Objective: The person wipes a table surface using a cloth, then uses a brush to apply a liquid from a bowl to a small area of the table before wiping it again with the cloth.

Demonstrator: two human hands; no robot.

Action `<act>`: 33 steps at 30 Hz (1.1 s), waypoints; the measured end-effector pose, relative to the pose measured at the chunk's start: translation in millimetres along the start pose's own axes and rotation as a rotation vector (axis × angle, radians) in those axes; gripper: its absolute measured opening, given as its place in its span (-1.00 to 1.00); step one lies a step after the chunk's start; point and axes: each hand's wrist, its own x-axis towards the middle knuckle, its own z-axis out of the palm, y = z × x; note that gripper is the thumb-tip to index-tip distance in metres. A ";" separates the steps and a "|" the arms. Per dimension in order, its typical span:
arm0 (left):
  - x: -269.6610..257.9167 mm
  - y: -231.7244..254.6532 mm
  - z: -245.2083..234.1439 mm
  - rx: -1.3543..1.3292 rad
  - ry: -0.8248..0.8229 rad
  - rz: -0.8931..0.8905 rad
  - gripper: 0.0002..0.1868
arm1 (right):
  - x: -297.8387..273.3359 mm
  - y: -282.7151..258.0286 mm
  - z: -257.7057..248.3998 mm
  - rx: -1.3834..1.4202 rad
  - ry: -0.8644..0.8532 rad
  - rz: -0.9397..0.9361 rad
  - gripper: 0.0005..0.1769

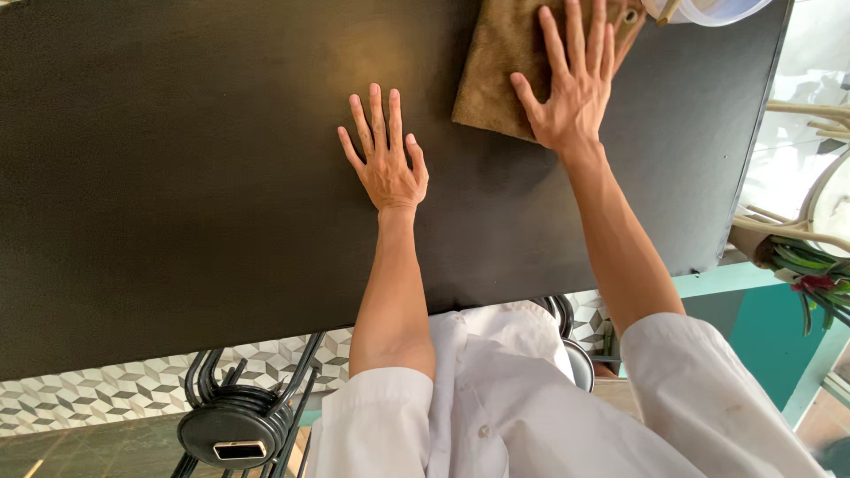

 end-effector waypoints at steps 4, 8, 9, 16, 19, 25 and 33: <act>1.1 0.6 0.7 -0.017 0.016 -0.001 -0.39 | -51.4 -14.1 35.4 -0.060 0.159 0.220 -0.17; 0.0 -0.5 1.6 -0.017 0.019 0.004 -0.39 | -79.2 -67.9 62.3 -0.135 0.122 0.220 -0.18; -0.8 -0.1 1.3 -0.027 0.022 0.006 -0.39 | -75.5 -72.6 58.6 -0.096 0.065 0.190 -0.17; -0.8 -0.4 1.4 -0.004 0.025 0.012 -0.39 | 4.8 -30.2 1.6 0.005 -0.183 -0.089 -0.15; -2.4 -1.9 1.6 0.003 0.014 0.004 -0.40 | -2.1 -7.2 -0.5 0.001 -0.058 -0.002 -0.16; 1.3 2.2 -0.1 -0.013 0.000 -0.002 -0.39 | -71.9 -38.8 39.7 -0.062 0.090 0.245 -0.19; -0.6 -2.0 -1.3 -0.029 0.034 0.011 -0.40 | -11.3 -57.4 14.6 -0.005 -0.180 -0.090 -0.16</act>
